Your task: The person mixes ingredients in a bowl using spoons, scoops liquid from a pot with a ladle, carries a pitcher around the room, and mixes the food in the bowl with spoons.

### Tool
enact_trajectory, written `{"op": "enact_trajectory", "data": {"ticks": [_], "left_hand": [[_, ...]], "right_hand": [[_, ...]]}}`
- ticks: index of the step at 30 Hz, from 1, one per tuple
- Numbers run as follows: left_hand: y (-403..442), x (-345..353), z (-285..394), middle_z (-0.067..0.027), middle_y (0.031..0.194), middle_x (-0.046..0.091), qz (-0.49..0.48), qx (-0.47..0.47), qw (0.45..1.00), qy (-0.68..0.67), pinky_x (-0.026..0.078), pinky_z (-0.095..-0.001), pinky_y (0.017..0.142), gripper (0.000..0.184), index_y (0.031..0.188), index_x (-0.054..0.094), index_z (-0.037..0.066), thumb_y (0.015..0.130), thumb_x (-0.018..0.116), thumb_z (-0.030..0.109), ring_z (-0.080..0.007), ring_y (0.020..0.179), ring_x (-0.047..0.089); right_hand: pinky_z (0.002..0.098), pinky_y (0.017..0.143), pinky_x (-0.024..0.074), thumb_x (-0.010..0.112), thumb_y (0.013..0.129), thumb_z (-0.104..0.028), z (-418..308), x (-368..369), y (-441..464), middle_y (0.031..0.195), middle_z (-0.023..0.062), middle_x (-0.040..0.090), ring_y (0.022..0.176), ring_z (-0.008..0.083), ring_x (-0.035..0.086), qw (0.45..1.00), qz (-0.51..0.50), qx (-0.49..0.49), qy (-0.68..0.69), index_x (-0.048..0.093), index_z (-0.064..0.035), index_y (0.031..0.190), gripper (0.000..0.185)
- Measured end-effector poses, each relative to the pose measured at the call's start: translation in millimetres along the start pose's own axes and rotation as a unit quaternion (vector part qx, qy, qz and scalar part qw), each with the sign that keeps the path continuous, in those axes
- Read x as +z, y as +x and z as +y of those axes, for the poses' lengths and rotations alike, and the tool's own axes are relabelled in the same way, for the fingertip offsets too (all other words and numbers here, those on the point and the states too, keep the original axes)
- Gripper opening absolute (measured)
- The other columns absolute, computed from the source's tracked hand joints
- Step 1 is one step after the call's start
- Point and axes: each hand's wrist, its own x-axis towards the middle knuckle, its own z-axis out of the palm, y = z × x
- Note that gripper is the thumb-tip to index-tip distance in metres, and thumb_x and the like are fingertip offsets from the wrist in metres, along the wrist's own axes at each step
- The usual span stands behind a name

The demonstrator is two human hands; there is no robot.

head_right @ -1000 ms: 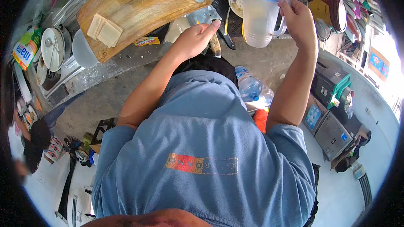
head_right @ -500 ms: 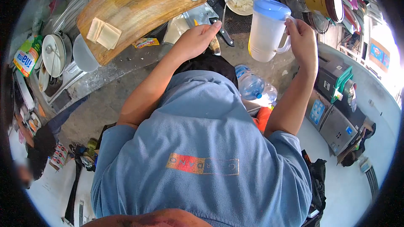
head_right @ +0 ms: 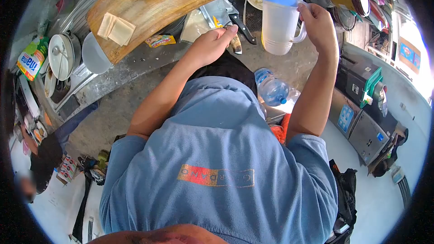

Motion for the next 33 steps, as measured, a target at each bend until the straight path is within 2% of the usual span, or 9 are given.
{"op": "enact_trajectory", "data": {"ticks": [9, 15, 18, 21, 22, 27, 29, 30, 33], "left_hand": [[-9.2, 0.1, -5.9, -0.0177, 0.076, 0.065, -0.005, -0.002, 1.0, 0.013, 0.048, -0.0405, 0.074, 0.069, 0.081, 0.062, 0.002, 0.091, 0.034, 0.064, -0.0354, 0.081, 0.064], [-19.5, 10.5, -8.7, -0.0126, 0.067, 0.061, 0.005, 0.009, 1.0, -0.009, 0.046, -0.037, 0.067, 0.068, 0.076, 0.061, 0.002, 0.091, 0.036, 0.064, -0.028, 0.07, 0.061], [-27.2, 14.7, -4.5, -0.0084, 0.063, 0.057, 0.009, 0.032, 0.999, -0.007, 0.045, -0.0343, 0.065, 0.067, 0.073, 0.059, 0.002, 0.092, 0.036, 0.063, -0.0228, 0.065, 0.058], [-37.8, 24.7, -0.1, -0.0062, 0.062, 0.054, 0.049, 0.034, 0.997, -0.044, 0.043, -0.0326, 0.064, 0.066, 0.072, 0.058, 0.002, 0.093, 0.037, 0.061, -0.0187, 0.063, 0.054], [-40.6, 27.4, -2.3, -0.0044, 0.063, 0.052, 0.05, 0.046, 0.996, -0.059, 0.041, -0.0307, 0.063, 0.065, 0.07, 0.056, 0.002, 0.094, 0.037, 0.059, -0.0157, 0.063, 0.049], [-76.4, 46.8, -13.2, -0.0007, 0.062, 0.047, 0.121, 0.024, 0.98, -0.157, 0.037, -0.0262, 0.06, 0.061, 0.069, 0.054, 0.005, 0.095, 0.037, 0.057, -0.0119, 0.061, 0.044], [-108.5, 45.7, -12.9, 0.0049, 0.061, 0.041, 0.133, 0.009, 0.956, -0.262, 0.031, -0.0214, 0.052, 0.055, 0.069, 0.051, 0.01, 0.097, 0.037, 0.055, -0.0061, 0.056, 0.037], [-122.9, 41.5, -20.7, 0.0054, 0.06, 0.041, 0.149, -0.002, 0.944, -0.293, 0.03, -0.0214, 0.05, 0.054, 0.07, 0.052, 0.01, 0.097, 0.036, 0.055, -0.0058, 0.055, 0.037], [-181.3, 19.2, -53.4, 0.0053, 0.059, 0.041, 0.259, 0.026, 0.904, -0.339, 0.03, -0.0212, 0.05, 0.054, 0.07, 0.052, 0.01, 0.097, 0.036, 0.054, -0.0059, 0.055, 0.038]], "right_hand": [[0.0239, 0.057, 0.0356, 0.057, 0.09, -0.029, -4.6, -5.8, -33.1, 0.066, 0.0, 0.054, 0.061, 0.0071, 0.044, 0.994, 0.088, 0.035, 0.05, 0.059, 0.0004, 0.075, 0.033], [0.0219, 0.054, 0.0316, 0.056, 0.094, -0.027, -4.8, -6.4, -91.6, 0.07, -0.0031, 0.052, 0.061, 0.0034, 0.04, 0.959, 0.2, 0.053, 0.193, 0.056, -0.0046, 0.077, 0.028], [0.0183, 0.055, 0.0323, 0.056, 0.095, -0.022, 9.9, -6.3, -118.5, 0.076, -0.0023, 0.056, 0.063, 0.0021, 0.043, 0.918, 0.27, -0.002, 0.289, 0.06, -0.0033, 0.091, 0.02], [0.0176, 0.055, 0.0328, 0.055, 0.096, -0.02, 38.4, -12.2, -137.5, 0.081, -0.0019, 0.058, 0.065, 0.002, 0.045, 0.902, 0.295, -0.079, 0.306, 0.061, -0.0025, 0.096, 0.019], [0.0173, 0.057, 0.0341, 0.053, 0.096, -0.016, 48.3, -16.8, -144.8, 0.083, -0.001, 0.058, 0.068, 0.0021, 0.046, 0.902, 0.288, -0.112, 0.302, 0.059, -0.0015, 0.1, 0.016], [0.0175, 0.063, 0.0376, 0.05, 0.095, -0.009, 56.5, -34.4, -180.3, 0.087, 0.0002, 0.057, 0.074, 0.0035, 0.047, 0.873, 0.266, -0.198, 0.358, 0.055, 0.0017, 0.107, 0.017], [0.0182, 0.066, 0.0385, 0.051, 0.094, -0.008, 48.9, -40.0, -193.3, 0.089, -0.0005, 0.055, 0.076, 0.0043, 0.047, 0.872, 0.154, -0.274, 0.375, 0.054, 0.003, 0.108, 0.018], [0.0187, 0.068, 0.0384, 0.052, 0.093, -0.009, 37.4, -37.8, -200.3, 0.09, -0.0005, 0.053, 0.077, 0.0053, 0.048, 0.885, 0.139, -0.266, 0.356, 0.054, 0.0039, 0.108, 0.02], [0.0176, 0.067, 0.0378, 0.052, 0.093, -0.01, 15.1, -18.3, -203.2, 0.089, -0.0003, 0.056, 0.077, 0.0046, 0.048, 0.888, 0.012, -0.346, 0.303, 0.054, 0.0038, 0.106, 0.019]]}}
